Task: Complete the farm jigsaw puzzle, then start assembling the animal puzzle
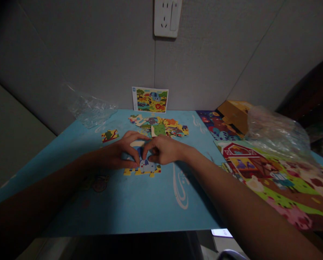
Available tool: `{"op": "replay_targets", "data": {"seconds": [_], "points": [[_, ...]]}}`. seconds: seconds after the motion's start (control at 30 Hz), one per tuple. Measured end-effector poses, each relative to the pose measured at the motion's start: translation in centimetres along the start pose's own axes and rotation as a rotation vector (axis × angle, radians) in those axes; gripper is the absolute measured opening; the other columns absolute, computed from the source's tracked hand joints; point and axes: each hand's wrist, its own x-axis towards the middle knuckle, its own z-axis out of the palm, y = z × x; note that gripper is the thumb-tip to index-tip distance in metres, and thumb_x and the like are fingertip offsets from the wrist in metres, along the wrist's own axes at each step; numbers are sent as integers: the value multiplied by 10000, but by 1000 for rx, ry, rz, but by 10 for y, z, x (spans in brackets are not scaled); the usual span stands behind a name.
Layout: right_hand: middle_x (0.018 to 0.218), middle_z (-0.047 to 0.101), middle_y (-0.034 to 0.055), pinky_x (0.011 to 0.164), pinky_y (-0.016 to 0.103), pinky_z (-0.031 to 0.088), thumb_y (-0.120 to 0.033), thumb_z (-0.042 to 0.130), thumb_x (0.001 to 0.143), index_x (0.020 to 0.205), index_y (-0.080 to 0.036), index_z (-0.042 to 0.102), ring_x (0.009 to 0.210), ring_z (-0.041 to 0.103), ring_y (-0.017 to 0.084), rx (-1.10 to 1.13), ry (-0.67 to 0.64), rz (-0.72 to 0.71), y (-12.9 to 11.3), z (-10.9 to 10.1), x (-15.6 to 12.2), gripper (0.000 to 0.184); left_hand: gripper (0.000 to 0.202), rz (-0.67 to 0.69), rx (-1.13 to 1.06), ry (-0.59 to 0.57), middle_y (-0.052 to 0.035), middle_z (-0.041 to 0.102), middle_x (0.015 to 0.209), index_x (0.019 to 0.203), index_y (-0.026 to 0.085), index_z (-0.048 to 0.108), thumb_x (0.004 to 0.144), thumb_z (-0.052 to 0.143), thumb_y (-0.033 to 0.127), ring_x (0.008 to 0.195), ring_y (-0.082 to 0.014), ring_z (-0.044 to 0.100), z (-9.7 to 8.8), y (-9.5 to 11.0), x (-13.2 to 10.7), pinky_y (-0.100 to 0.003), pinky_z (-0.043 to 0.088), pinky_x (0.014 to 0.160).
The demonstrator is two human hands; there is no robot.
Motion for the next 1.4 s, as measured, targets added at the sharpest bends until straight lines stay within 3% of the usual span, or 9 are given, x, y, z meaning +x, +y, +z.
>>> {"op": "replay_targets", "data": {"seconds": [0.37,0.53,0.67,0.77,0.87,1.07,1.2,1.3,1.4], "points": [[555,560,-37,527,212,325,-154,647,777,893,-145,782,491,417,65,92,-10,-142,-3,7,2,179,55,10,-1,13,-23,507,1404,793,320,792,746,795,292,1312,-300,392,-1,-1,-1,-526,314,1119],[592,622,-13,527,216,348,-181,653,792,905,-137,789,484,446,65,117,-17,-157,-1,8,2,182,80,60,49,158,-61,629,1225,776,259,775,812,704,253,1174,-253,528,2,-5,2,-443,402,1032],[572,615,-15,506,216,338,-189,661,786,886,-144,796,465,437,63,102,-5,-166,1,8,2,173,155,-130,237,292,-74,687,987,856,200,754,859,601,222,963,-224,601,7,-17,3,-416,440,925],[554,604,-25,497,213,334,-168,670,760,863,-151,794,461,433,63,98,4,-153,1,10,1,162,193,-264,301,243,-81,678,982,971,192,739,856,590,234,940,-236,605,10,-24,1,-433,446,898],[543,602,-26,495,213,337,-160,669,742,841,-149,788,465,457,71,87,23,-150,0,12,1,156,228,-248,254,187,-87,653,1001,1037,187,722,864,585,245,954,-229,608,10,-26,0,-413,463,890],[559,612,-15,546,233,342,-186,655,742,794,-162,772,503,496,91,-79,165,-103,-4,10,2,130,229,-191,209,169,-81,636,969,1036,178,725,845,611,231,944,-220,608,8,-24,0,-381,478,870],[625,646,19,594,276,348,-222,606,800,812,-179,766,574,518,134,-263,409,113,1,5,6,166,220,-167,175,136,-72,640,987,1035,191,726,835,638,219,950,-213,611,8,-21,0,-372,475,870],[838,696,87,748,343,413,-247,622,805,876,-178,770,827,569,226,-412,592,185,12,3,7,177,212,-150,144,129,-68,645,994,1035,197,726,838,650,214,957,-207,613,10,-18,0,-372,469,880],[1184,649,150,907,442,401,-285,675,766,1081,-179,750,1084,497,323,-514,642,214,24,4,6,341,189,-124,131,136,-66,649,975,1014,198,729,840,658,223,939,-199,615,11,-17,1,-371,470,875]]}}
